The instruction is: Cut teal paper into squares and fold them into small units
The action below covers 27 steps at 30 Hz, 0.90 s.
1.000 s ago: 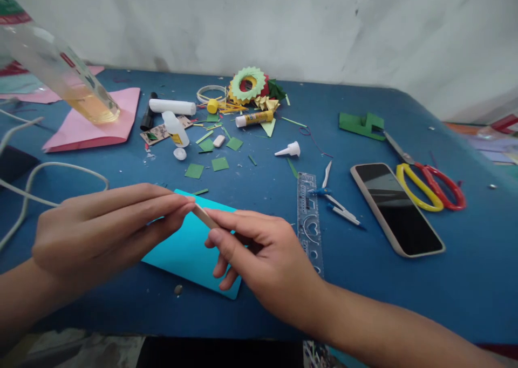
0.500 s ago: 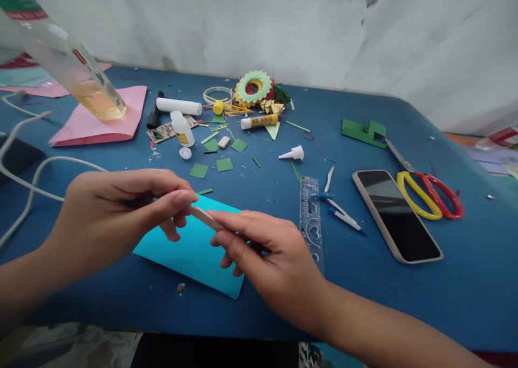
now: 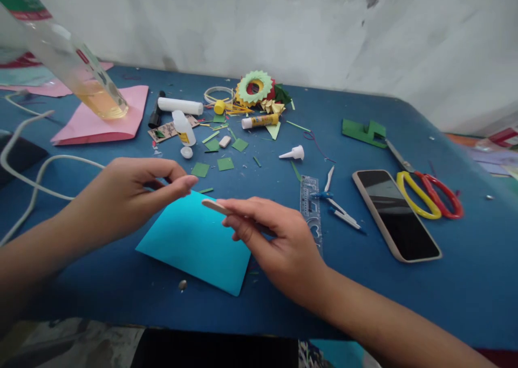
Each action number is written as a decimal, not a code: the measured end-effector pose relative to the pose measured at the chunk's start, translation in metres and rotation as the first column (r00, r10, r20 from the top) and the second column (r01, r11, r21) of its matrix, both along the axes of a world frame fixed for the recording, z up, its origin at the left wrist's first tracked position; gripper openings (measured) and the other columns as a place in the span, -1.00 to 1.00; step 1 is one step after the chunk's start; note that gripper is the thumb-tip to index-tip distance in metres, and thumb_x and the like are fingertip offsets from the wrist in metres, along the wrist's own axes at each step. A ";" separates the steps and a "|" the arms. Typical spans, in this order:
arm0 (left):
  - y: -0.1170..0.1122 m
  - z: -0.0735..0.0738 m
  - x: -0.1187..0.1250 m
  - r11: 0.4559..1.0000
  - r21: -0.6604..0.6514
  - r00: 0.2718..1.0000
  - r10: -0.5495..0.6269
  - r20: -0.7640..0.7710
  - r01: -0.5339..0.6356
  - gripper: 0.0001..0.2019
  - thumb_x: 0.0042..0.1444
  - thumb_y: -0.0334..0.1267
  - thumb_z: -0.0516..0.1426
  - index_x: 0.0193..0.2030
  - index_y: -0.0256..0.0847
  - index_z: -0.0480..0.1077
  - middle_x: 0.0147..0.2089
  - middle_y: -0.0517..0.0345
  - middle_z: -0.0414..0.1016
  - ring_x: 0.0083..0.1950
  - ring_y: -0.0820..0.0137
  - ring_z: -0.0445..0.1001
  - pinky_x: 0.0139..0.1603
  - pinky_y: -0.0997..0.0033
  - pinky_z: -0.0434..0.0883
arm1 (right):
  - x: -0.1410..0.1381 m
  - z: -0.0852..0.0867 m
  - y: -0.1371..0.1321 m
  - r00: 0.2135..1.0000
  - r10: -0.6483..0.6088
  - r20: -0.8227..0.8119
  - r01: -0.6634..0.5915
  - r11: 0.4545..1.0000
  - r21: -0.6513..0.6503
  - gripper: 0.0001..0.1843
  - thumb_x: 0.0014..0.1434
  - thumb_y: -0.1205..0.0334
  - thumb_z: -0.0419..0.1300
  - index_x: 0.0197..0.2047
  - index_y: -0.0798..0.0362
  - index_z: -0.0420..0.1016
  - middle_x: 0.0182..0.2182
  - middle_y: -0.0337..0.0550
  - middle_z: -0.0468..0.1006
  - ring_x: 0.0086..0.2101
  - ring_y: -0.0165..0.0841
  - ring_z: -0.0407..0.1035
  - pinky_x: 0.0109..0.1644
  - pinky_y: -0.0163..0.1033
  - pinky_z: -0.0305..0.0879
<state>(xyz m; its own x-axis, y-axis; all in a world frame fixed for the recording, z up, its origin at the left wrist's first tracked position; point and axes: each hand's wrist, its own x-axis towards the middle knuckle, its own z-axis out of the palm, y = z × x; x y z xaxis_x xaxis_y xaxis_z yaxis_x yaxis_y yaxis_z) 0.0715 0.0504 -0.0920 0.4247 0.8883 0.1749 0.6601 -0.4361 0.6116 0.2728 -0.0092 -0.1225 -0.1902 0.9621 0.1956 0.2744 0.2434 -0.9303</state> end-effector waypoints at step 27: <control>0.023 -0.040 0.003 0.973 0.002 0.955 -0.226 -0.193 0.231 -0.73 0.21 -0.35 -0.11 -0.10 -0.25 0.37 -0.19 0.06 0.50 -0.16 0.33 0.46 -0.17 0.38 0.36 | 0.003 -0.015 0.027 0.972 0.224 -0.074 -0.234 0.871 -0.433 -0.85 0.25 0.20 -0.02 -0.24 0.09 0.28 -0.47 -0.29 0.29 -0.50 -0.50 0.26 -0.39 -0.35 0.27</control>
<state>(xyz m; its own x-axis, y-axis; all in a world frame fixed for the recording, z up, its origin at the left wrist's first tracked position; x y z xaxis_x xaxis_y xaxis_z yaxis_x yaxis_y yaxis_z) 0.0744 0.0735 -0.1316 0.6434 0.7601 0.0914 0.6441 -0.6020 0.4719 0.2760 0.0182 -0.1371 -0.4162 0.8807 -0.2262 0.2398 -0.1337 -0.9616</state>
